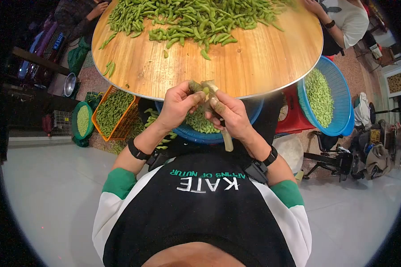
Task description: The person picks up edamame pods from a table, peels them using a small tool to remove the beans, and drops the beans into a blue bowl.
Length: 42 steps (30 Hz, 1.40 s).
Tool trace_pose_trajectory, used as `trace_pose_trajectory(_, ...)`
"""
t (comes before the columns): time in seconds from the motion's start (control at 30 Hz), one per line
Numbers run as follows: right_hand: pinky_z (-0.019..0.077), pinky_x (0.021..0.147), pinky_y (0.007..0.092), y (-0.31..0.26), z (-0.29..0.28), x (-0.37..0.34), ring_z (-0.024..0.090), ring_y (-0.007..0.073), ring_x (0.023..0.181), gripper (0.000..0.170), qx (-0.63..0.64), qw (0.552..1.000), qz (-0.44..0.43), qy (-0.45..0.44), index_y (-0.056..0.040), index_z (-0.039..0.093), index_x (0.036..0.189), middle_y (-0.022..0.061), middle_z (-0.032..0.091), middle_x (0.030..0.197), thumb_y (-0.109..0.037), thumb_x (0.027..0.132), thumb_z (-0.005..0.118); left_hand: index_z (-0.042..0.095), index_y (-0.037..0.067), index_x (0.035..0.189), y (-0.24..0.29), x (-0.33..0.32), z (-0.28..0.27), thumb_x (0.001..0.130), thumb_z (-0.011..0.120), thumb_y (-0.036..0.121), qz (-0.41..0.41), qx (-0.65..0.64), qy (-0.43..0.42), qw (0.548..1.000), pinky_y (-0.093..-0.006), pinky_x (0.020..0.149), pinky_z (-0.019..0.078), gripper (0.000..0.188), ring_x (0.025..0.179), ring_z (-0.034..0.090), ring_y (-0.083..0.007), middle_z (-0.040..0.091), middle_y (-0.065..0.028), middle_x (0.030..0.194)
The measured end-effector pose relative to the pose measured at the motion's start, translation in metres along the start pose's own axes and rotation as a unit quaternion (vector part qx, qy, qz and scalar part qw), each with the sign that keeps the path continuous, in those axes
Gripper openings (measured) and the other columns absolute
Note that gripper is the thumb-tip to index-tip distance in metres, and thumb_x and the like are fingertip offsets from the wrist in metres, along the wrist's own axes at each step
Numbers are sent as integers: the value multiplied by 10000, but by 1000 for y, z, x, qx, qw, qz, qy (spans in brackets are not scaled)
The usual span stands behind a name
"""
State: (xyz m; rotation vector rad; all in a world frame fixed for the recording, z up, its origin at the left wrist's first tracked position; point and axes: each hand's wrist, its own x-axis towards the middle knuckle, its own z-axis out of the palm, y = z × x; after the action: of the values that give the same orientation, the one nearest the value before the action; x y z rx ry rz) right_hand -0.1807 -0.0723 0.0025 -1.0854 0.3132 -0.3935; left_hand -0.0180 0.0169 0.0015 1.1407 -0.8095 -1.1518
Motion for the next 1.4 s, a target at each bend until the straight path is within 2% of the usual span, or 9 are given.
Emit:
trace_pose_trajectory(0.3, 330, 440, 166, 5, -2, 2, 428, 30, 528, 319, -36, 999, -20, 19, 1, 517, 1253, 13, 573, 770, -180, 993, 481, 553, 1, 950, 3, -4, 8, 926, 573, 67, 53, 17, 25, 998, -186, 557, 395, 73, 656, 490, -27, 579, 5, 789)
trace_pose_trajectory(0.7, 331, 444, 170, 12, -10, 7, 426, 34, 507, 294, 66, 998, -3, -5, -12, 536, 1238, 15, 586, 761, -117, 964, 511, 562, -4, 911, -9, 9, 1, 936, 548, 70, -66, -234, -46, 969, -192, 432, 384, 79, 544, 494, -66, 576, -29, 734)
trace_pose_trajectory(1.0, 433, 549, 189, 17, -11, 12, 543, 57, 618, 271, -244, 957, -120, 104, 7, 566, 1165, 10, 623, 792, -22, 895, 563, 566, 10, 897, -11, 7, -1, 879, 567, 57, -59, -73, -15, 996, -197, 459, 363, 51, 564, 490, -46, 585, -20, 720)
trace_pose_trajectory(1.03, 446, 564, 206, 17, -12, 13, 557, 71, 634, 247, -252, 955, -123, 101, 11, 572, 1127, 22, 624, 781, -18, 881, 583, 566, 4, 871, -3, 4, 2, 868, 562, 49, 12, 121, 8, 993, -241, 473, 395, 46, 566, 529, -97, 585, -47, 699)
trace_pose_trajectory(1.1, 459, 579, 222, 19, -15, 10, 571, 85, 651, 225, -258, 953, -126, 94, 14, 578, 1088, 33, 624, 769, -15, 867, 604, 566, -2, 845, 7, -8, 3, 856, 557, 41, 81, 312, 35, 946, -284, 487, 428, 46, 567, 567, -149, 586, -74, 678)
trace_pose_trajectory(1.17, 471, 580, 259, 18, -23, 4, 581, 113, 642, 192, -388, 908, -148, 47, 14, 585, 1026, 67, 611, 746, -3, 841, 633, 569, -10, 812, 18, -26, -12, 843, 555, 44, 247, 534, 49, 807, -385, 557, 474, 64, 611, 605, -292, 587, -150, 672)
trace_pose_trajectory(1.3, 474, 578, 295, 14, -26, -11, 603, 227, 623, 243, -474, 860, -188, 25, 12, 591, 1025, 132, 601, 746, -25, 807, 690, 578, -3, 804, 53, -70, -66, 837, 621, 144, 11, 733, 121, 669, -422, 631, 490, 157, 721, 615, -341, 616, -189, 790)
trace_pose_trajectory(1.37, 471, 571, 313, 14, -25, -12, 600, 272, 625, 259, -482, 854, -194, 29, 14, 591, 1036, 159, 597, 749, -38, 806, 696, 576, -7, 799, 64, -69, -84, 835, 640, 167, 86, 808, 161, 560, -416, 653, 492, 189, 759, 614, -331, 616, -188, 830)
trace_pose_trajectory(1.4, 468, 568, 319, 12, -23, -10, 595, 277, 622, 255, -475, 859, -188, 37, 16, 588, 1038, 163, 591, 744, -34, 808, 688, 599, -2, 841, 70, -62, -84, 839, 638, 147, 109, 788, 168, 582, -417, 671, 482, 154, 789, 603, -331, 607, -176, 825)
